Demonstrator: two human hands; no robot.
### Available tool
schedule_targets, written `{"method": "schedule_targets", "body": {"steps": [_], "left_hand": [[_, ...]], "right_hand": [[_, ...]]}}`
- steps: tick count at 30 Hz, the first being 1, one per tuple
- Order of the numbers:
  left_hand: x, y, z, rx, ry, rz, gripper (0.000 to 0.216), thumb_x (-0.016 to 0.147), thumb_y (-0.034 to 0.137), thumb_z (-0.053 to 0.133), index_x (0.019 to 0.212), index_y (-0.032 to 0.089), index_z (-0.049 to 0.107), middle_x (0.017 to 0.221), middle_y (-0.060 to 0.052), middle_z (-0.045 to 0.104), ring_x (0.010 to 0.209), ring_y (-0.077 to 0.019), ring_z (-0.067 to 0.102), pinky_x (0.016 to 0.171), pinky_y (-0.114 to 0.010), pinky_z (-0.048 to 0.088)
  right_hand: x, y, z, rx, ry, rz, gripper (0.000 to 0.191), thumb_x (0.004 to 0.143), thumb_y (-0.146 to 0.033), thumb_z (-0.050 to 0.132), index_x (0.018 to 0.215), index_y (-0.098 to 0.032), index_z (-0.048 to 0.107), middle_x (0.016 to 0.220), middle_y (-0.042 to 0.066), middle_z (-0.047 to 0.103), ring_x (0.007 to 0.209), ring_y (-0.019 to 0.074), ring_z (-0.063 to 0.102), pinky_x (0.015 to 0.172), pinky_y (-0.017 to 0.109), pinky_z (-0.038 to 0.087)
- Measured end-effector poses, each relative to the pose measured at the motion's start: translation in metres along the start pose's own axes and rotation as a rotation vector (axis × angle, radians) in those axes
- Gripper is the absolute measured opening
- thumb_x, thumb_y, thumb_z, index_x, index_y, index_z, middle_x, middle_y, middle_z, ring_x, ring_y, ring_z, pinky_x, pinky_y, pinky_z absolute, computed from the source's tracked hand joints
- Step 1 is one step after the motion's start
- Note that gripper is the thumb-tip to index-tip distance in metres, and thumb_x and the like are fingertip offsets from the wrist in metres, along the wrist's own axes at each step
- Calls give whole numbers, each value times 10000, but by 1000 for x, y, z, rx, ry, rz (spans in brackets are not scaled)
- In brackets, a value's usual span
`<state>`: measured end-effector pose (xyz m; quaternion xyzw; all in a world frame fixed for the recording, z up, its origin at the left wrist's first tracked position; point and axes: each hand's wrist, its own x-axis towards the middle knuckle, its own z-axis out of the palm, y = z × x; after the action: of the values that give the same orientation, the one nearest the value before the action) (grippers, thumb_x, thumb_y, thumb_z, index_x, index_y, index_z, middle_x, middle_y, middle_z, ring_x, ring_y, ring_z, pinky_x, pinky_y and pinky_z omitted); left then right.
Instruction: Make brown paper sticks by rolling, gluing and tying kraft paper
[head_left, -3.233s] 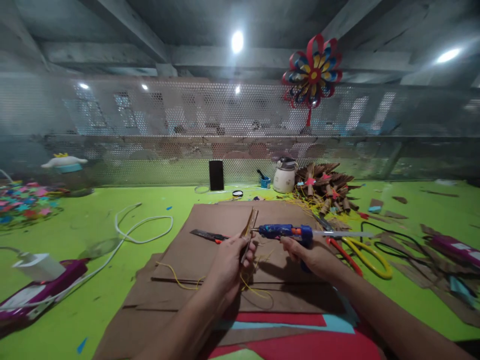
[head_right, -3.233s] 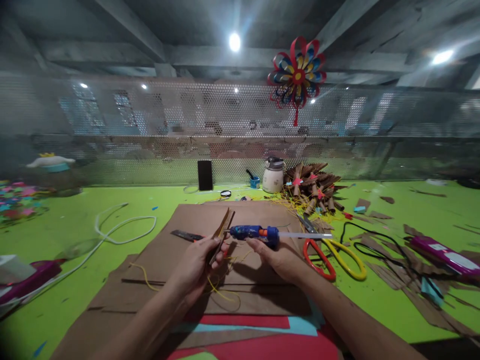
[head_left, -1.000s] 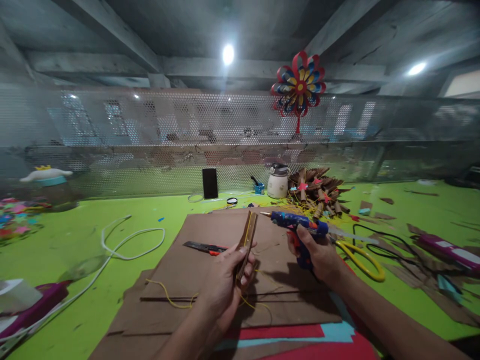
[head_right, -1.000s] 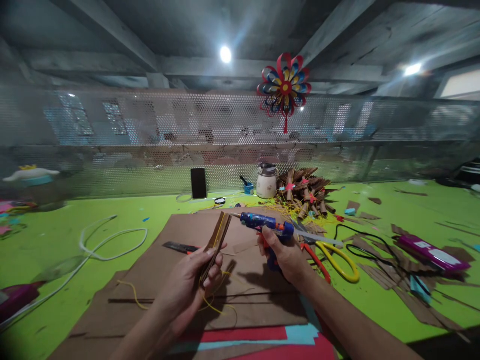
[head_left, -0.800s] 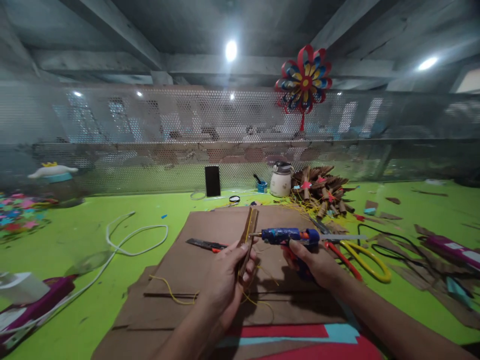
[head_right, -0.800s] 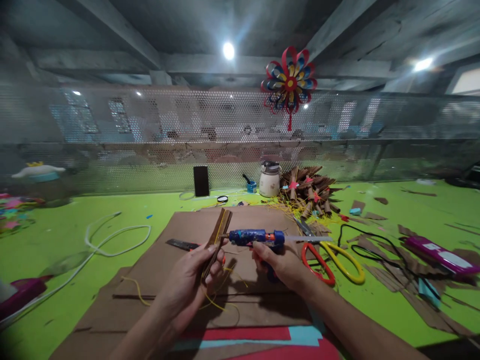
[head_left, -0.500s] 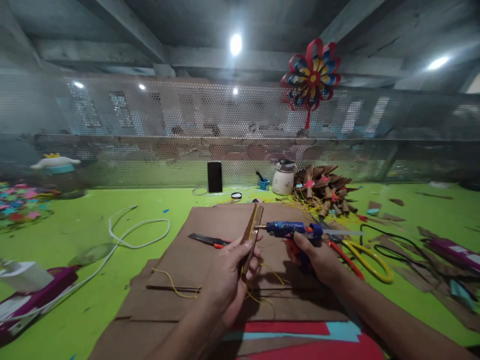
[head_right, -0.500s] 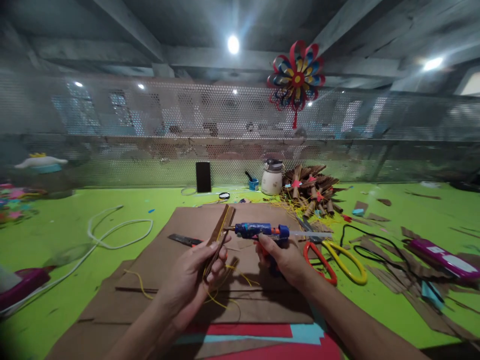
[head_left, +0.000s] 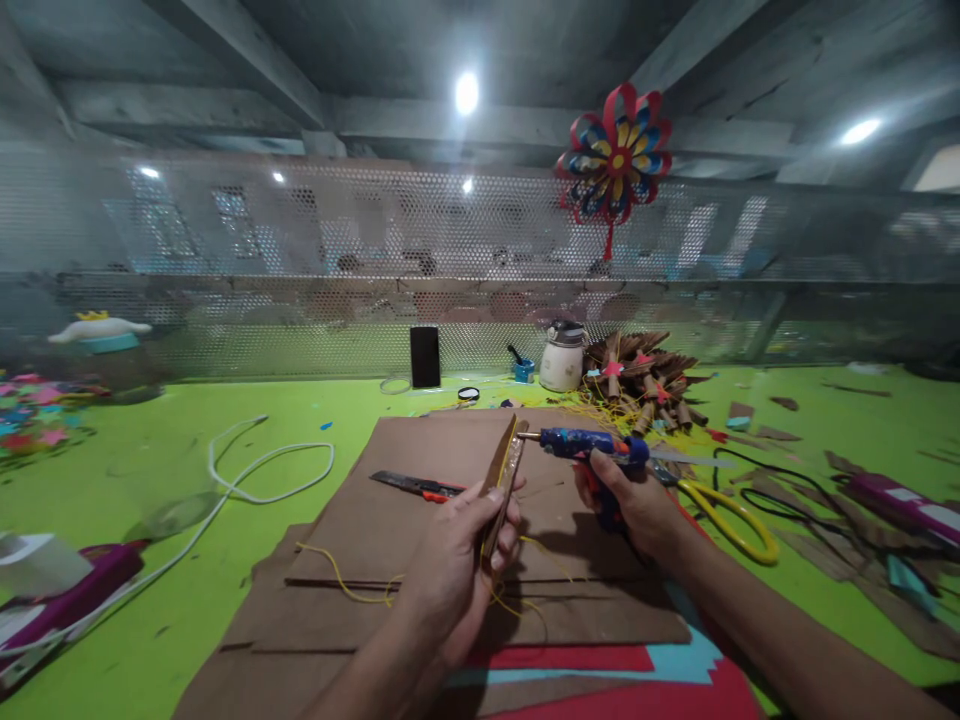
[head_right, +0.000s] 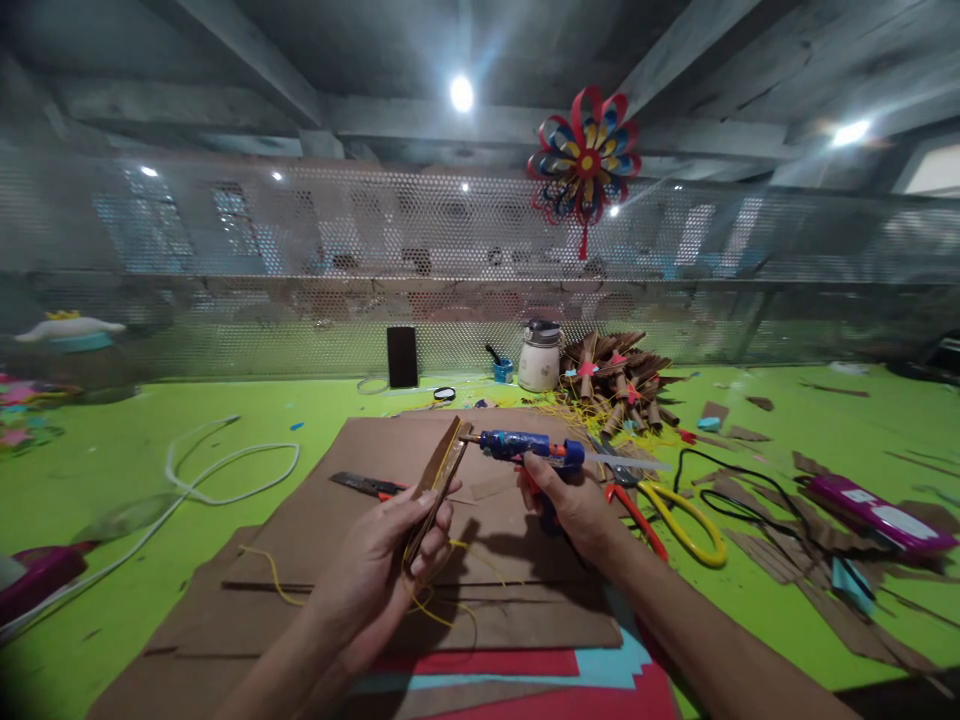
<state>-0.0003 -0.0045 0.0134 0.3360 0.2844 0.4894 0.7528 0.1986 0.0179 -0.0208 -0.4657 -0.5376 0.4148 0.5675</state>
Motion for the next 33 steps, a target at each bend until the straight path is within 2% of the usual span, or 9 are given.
{"method": "schedule_targets", "body": {"steps": [10,18,24,29,33], "left_hand": [[2,-2,-3,23,4,9,270,733,233,624,952,76,625,642,0,515,460,-23,380,400,-156,243],[4,-2,-3,40,44,21,295,709,242,644,957,82,626,638,-3,527,454,-25,387,393,-156,240],[2,-2,-3,35,20,6,264,728,230,625,944,79,631,634,2,520,455,-22,385,399,-153,244],[2,-2,-3,35,24,10,272,728,238,626,948,78,626,641,2,517,450,-20,377,397,-158,235],[3,-1,-3,39,38,8,289,713,240,641,955,83,623,644,-2,524,452,-24,378,395,-162,232]], "right_hand": [[3,-6,-5,31,120,-92,406,759,-547,541,654,-155,558,515,-8,514,449,89,437,434,217,327],[-8,-4,-2,-138,-69,-30,417,739,-555,558,662,-147,599,559,15,531,522,119,484,500,244,375],[1,-6,-5,-89,72,-46,434,731,-571,553,638,-148,587,541,8,530,482,103,463,469,233,356],[0,-2,-7,-88,55,-26,445,730,-581,551,632,-148,586,543,17,535,492,111,472,467,234,360],[-4,-3,-6,-78,115,-75,437,738,-583,541,652,-158,593,555,20,546,501,116,477,477,237,369]]}}
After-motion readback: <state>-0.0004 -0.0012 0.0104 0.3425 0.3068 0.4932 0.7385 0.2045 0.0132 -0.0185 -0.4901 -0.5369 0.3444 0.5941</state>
